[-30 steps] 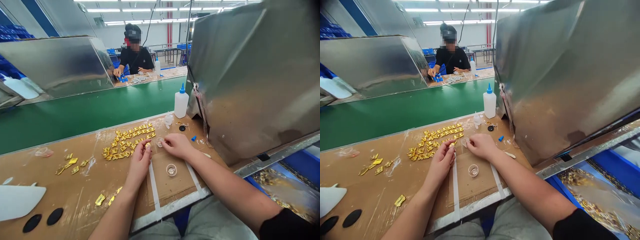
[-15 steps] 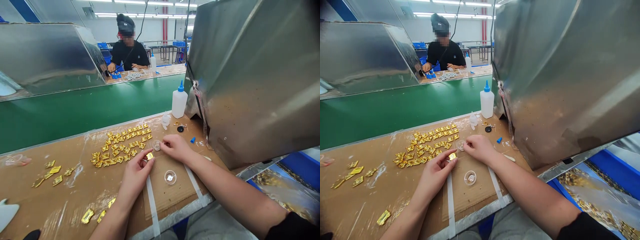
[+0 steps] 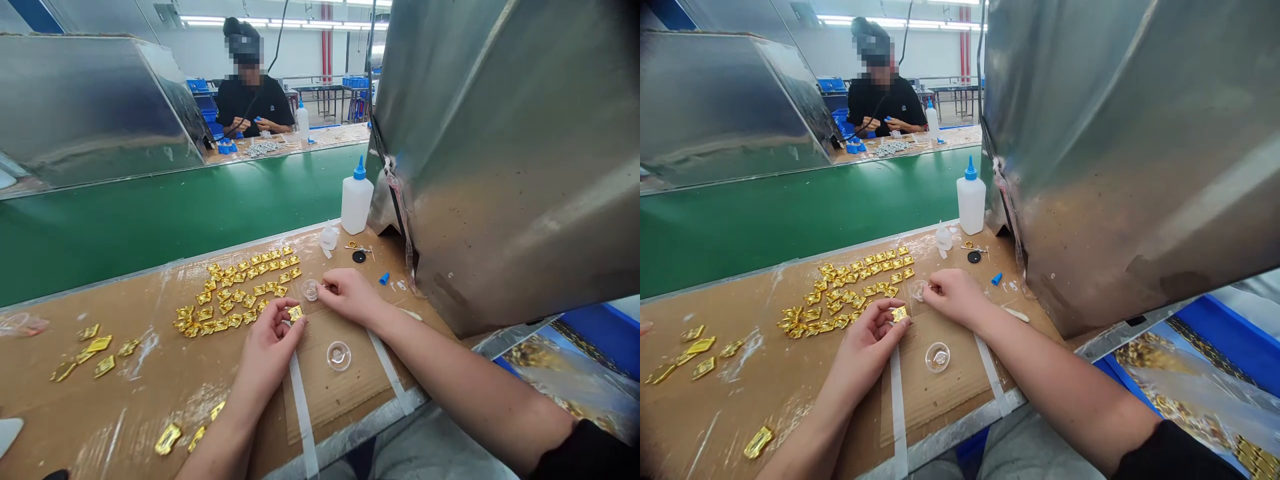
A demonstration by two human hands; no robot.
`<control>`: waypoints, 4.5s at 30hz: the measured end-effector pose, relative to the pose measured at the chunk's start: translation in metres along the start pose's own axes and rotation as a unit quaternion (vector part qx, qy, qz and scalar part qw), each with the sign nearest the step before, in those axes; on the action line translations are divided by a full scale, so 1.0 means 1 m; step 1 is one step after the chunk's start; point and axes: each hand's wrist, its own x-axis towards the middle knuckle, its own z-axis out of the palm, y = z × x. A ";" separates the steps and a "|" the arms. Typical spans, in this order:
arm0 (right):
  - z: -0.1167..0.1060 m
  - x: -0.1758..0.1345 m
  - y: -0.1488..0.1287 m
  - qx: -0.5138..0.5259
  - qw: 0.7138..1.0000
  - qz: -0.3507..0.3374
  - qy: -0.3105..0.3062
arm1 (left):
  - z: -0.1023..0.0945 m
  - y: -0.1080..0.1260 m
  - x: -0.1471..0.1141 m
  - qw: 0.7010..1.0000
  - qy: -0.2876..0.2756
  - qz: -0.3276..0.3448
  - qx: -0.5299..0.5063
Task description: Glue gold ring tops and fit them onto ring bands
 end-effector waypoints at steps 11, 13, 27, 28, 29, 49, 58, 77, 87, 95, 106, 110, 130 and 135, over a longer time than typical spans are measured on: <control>-0.004 -0.001 -0.002 0.156 0.985 0.028 0.067 | 0.004 0.004 0.001 0.999 -0.029 -0.027 -0.020; -0.005 -0.005 -0.008 0.179 0.982 0.022 0.054 | 0.004 0.005 0.001 0.999 -0.030 -0.029 -0.018; 0.002 -0.011 -0.012 0.213 0.977 0.014 -0.016 | 0.002 0.008 -0.001 0.999 -0.032 -0.033 0.017; 0.002 -0.011 -0.013 0.214 0.977 0.014 -0.019 | 0.002 0.007 -0.001 0.999 -0.032 -0.031 0.020; 0.002 -0.011 -0.013 0.213 0.977 0.014 -0.020 | 0.002 0.006 -0.001 0.999 -0.032 -0.030 0.022; -0.002 -0.008 -0.009 0.179 0.982 -0.003 0.067 | 0.004 0.008 0.000 0.999 -0.019 -0.033 0.005; 0.005 -0.001 0.000 0.060 0.997 -0.022 0.046 | 0.004 0.005 0.000 0.999 -0.020 -0.039 0.011; 0.001 -0.008 -0.016 0.237 0.971 0.042 -0.013 | 0.005 0.011 -0.001 0.998 -0.019 -0.057 -0.029; 0.001 -0.009 -0.015 0.233 0.971 0.048 -0.028 | 0.006 0.009 0.001 0.998 -0.013 -0.057 -0.035; 0.003 -0.010 -0.013 0.226 0.973 0.041 -0.034 | 0.006 0.012 0.000 0.998 -0.010 -0.055 -0.027; 0.004 -0.009 -0.011 0.234 0.971 0.037 -0.033 | 0.006 0.009 0.001 0.998 -0.010 -0.048 -0.027; 0.002 -0.009 -0.012 0.231 0.972 0.030 -0.020 | 0.005 0.009 0.001 0.998 -0.011 -0.045 -0.029; -0.002 -0.006 -0.005 -0.028 0.999 0.022 0.006 | 0.005 0.011 0.002 0.999 -0.011 -0.046 -0.010; -0.007 -0.004 -0.009 -0.066 0.997 0.032 0.018 | 0.001 0.011 0.002 0.999 -0.020 -0.047 -0.006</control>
